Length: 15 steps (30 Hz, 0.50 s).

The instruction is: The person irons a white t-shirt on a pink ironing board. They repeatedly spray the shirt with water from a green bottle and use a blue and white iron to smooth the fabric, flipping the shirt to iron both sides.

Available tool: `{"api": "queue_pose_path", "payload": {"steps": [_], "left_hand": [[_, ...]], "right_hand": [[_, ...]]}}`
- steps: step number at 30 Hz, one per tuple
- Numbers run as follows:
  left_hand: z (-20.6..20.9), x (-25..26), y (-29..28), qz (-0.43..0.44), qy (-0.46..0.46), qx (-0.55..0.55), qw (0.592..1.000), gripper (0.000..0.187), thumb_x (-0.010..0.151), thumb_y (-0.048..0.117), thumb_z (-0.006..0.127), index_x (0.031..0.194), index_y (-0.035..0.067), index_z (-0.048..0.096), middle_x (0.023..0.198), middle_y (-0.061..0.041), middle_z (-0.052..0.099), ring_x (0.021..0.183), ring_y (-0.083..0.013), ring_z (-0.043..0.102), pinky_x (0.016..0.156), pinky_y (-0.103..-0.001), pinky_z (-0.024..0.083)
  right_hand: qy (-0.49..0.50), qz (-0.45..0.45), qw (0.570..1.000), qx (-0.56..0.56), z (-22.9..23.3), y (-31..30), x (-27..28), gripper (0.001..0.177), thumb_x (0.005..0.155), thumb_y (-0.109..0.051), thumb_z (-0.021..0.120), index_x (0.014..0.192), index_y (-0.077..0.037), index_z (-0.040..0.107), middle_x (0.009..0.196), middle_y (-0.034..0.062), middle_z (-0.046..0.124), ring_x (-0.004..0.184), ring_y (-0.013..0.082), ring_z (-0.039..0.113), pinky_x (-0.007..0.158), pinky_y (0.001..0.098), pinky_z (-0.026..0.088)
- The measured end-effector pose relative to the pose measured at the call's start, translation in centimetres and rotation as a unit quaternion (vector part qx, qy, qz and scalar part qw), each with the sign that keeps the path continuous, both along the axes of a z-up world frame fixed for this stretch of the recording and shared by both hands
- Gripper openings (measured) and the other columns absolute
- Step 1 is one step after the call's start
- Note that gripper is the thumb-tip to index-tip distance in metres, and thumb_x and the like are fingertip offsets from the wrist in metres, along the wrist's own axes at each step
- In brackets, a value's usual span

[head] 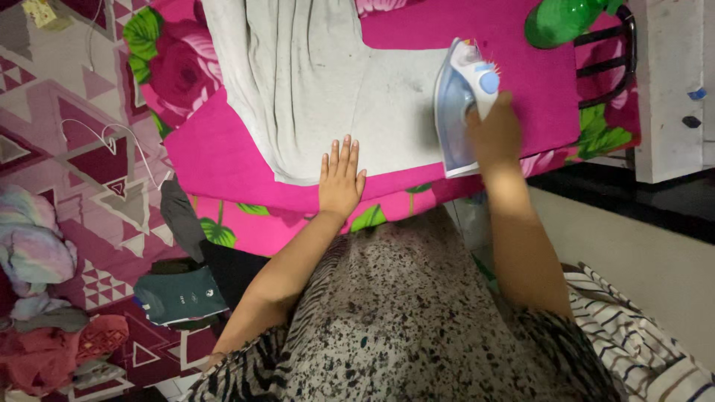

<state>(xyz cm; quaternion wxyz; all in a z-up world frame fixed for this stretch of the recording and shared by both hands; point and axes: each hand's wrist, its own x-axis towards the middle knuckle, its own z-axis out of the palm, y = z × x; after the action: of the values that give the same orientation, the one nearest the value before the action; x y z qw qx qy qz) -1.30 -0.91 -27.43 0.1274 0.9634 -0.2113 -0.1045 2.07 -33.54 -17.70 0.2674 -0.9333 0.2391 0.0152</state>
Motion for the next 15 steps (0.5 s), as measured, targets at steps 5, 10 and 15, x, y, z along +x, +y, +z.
{"api": "queue_pose_path", "payload": {"steps": [5, 10, 15], "left_hand": [[0.0, 0.2, -0.3, 0.007, 0.012, 0.001, 1.0, 0.068, 0.106, 0.041, 0.041, 0.165, 0.013, 0.021, 0.172, -0.008, 0.016, 0.159, -0.0302, 0.015, 0.127, -0.051, 0.016], [0.2, 0.3, -0.1, 0.01, -0.005, -0.018, 1.0, 0.069, 0.105, 0.04, 0.045, 0.165, 0.013, 0.022, 0.172, -0.008, 0.019, 0.159, -0.0309, 0.017, 0.127, -0.052, 0.017], [-0.1, 0.0, 0.0, 0.009, -0.006, -0.02, 1.0, 0.07, 0.105, 0.04, 0.047, 0.164, 0.012, 0.023, 0.172, -0.009, 0.019, 0.158, -0.0307, 0.017, 0.127, -0.052, 0.017]], "right_hand": [[0.031, -0.018, 0.999, -0.041, -0.3, -1.3, -2.8, 0.052, 0.095, -0.03, 0.068, 0.126, 0.007, 0.046, 0.1, 0.0367, 0.067, 0.094, 0.0551, 0.064, 0.082, 0.0605, 0.049], [0.057, -0.052, 0.996, -0.05, 0.6, -0.8, -4.3, 0.053, 0.094, -0.033, 0.068, 0.129, 0.002, 0.049, 0.098, 0.0353, 0.068, 0.093, 0.0551, 0.064, 0.081, 0.0628, 0.047], [0.04, -0.033, 0.999, 0.012, 1.5, -1.9, -2.3, 0.043, 0.093, -0.031, 0.067, 0.122, -0.001, 0.057, 0.103, 0.0311, 0.07, 0.096, 0.0501, 0.067, 0.083, 0.0575, 0.051]]}}
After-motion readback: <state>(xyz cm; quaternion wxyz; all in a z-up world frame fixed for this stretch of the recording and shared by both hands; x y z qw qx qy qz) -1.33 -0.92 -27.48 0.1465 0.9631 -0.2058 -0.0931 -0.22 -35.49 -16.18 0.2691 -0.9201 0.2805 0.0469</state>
